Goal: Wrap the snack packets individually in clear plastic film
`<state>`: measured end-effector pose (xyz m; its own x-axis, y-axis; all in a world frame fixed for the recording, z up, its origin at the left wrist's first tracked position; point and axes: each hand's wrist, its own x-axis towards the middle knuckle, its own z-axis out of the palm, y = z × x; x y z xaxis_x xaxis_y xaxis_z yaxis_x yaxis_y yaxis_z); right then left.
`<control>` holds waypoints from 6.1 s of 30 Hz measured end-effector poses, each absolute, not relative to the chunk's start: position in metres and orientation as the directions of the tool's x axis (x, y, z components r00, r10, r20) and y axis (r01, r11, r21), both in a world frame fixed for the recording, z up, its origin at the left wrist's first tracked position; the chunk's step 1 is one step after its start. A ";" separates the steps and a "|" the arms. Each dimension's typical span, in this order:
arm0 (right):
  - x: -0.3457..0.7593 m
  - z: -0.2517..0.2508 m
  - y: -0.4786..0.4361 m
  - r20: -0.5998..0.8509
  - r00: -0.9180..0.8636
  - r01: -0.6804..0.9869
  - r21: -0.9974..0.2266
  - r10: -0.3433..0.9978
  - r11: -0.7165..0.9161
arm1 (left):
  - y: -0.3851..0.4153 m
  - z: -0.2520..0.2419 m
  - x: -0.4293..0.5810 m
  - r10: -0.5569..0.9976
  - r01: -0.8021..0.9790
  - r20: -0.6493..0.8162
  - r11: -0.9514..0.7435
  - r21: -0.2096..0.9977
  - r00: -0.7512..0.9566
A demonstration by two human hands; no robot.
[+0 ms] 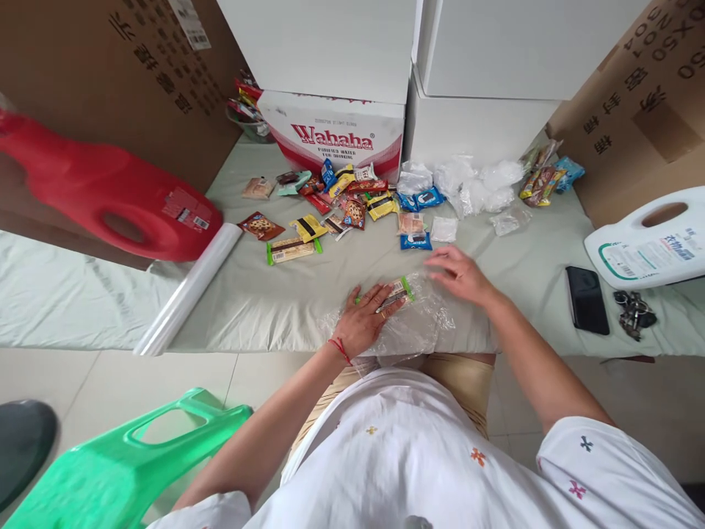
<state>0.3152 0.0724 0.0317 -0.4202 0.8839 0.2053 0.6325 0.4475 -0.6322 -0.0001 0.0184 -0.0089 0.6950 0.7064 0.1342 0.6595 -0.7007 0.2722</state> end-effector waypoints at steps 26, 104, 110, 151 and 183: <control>0.247 0.051 -0.019 0.358 -0.506 0.432 -0.683 0.785 0.590 | 0.026 0.034 -0.006 0.706 0.593 -0.014 -0.583 0.555 0.708; 0.244 0.004 0.079 -0.268 -0.018 0.273 -0.928 0.963 -0.253 | 0.020 0.002 0.026 0.885 0.784 0.107 -0.452 0.426 0.452; 0.233 0.005 0.074 -0.093 0.209 0.347 -0.924 0.974 -0.162 | 0.017 0.004 0.032 0.912 0.802 0.111 -0.400 0.444 0.394; 0.151 0.026 -0.001 -0.016 -0.388 0.913 -0.146 0.921 0.382 | 0.098 0.043 0.036 0.931 0.738 -0.173 -0.131 0.662 0.320; 0.160 0.008 -0.006 0.125 -0.345 0.868 -0.334 0.930 0.367 | -0.002 0.015 -0.059 0.996 0.877 0.090 -0.059 0.477 0.018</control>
<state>0.1597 -0.0057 0.0082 -0.3452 0.9302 0.1248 0.8683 0.3670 -0.3336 -0.0594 -0.0020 0.0146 0.0182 0.9957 0.0905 0.8767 -0.0594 0.4774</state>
